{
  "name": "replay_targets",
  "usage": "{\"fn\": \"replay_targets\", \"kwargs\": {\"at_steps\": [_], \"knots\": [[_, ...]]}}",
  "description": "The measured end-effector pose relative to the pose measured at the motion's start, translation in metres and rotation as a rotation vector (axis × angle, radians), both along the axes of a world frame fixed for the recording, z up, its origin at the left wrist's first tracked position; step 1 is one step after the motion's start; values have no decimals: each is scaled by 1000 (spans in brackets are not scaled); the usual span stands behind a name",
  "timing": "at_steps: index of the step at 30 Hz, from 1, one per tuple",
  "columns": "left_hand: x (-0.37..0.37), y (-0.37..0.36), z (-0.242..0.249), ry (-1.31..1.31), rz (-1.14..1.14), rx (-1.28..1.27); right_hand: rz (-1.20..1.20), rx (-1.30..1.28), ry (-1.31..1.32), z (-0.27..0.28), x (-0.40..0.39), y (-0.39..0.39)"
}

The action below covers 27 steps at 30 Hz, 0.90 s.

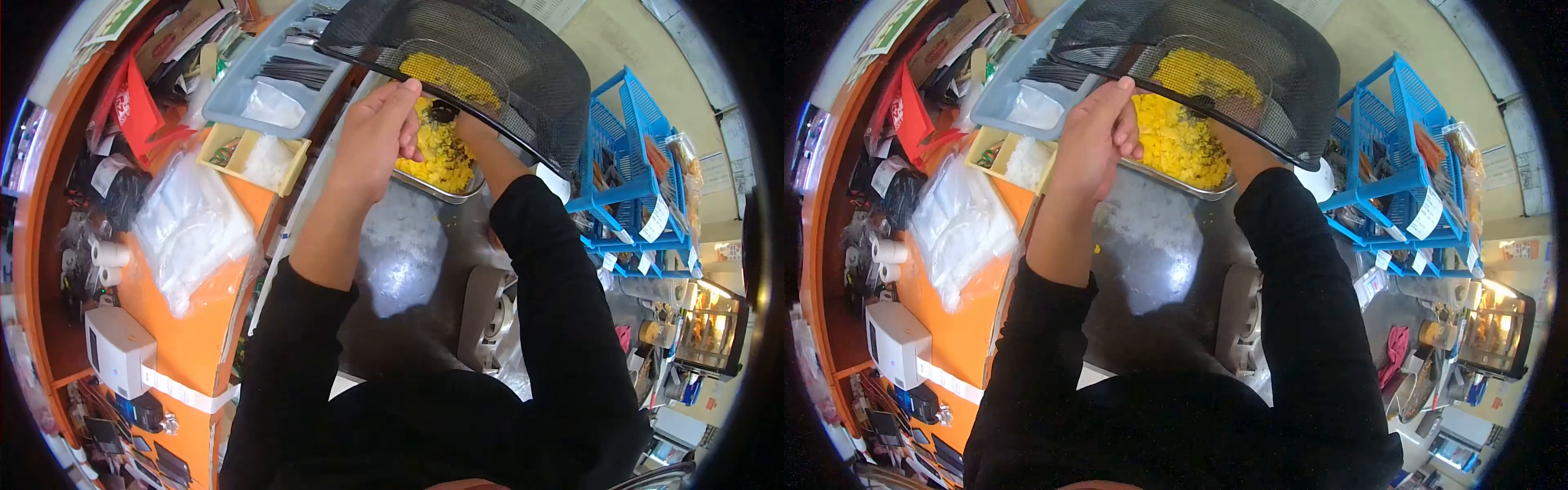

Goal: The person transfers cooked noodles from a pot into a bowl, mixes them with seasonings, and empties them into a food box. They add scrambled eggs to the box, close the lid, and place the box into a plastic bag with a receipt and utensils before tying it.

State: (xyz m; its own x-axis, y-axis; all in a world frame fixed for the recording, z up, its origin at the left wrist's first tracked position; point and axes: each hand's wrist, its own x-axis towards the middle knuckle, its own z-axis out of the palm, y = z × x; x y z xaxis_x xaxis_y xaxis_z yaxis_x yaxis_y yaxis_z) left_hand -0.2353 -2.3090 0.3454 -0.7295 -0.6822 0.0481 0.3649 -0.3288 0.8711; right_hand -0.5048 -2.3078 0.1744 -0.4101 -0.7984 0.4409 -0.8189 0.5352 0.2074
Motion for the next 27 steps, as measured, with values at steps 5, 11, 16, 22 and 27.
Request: {"fn": "replay_targets", "kwargs": {"at_steps": [5, 11, 16, 22, 27], "knots": [[-1, 0, -2, -14, 10, -11, 149, 183, -125, 23, 20, 9], [-1, 2, -7, 30, 48, 19, 436, 497, -388, 44, 40, 69], [-1, 6, -9, 29, 86, 32, 807, 592, -238, 78, 42, 106], [3, 11, -13, 15, 70, 43, 570, 558, -567, 74, 45, 119], [1, 18, -10, -28, 52, 67, 241, 667, -505, 88, 76, 115]]}}
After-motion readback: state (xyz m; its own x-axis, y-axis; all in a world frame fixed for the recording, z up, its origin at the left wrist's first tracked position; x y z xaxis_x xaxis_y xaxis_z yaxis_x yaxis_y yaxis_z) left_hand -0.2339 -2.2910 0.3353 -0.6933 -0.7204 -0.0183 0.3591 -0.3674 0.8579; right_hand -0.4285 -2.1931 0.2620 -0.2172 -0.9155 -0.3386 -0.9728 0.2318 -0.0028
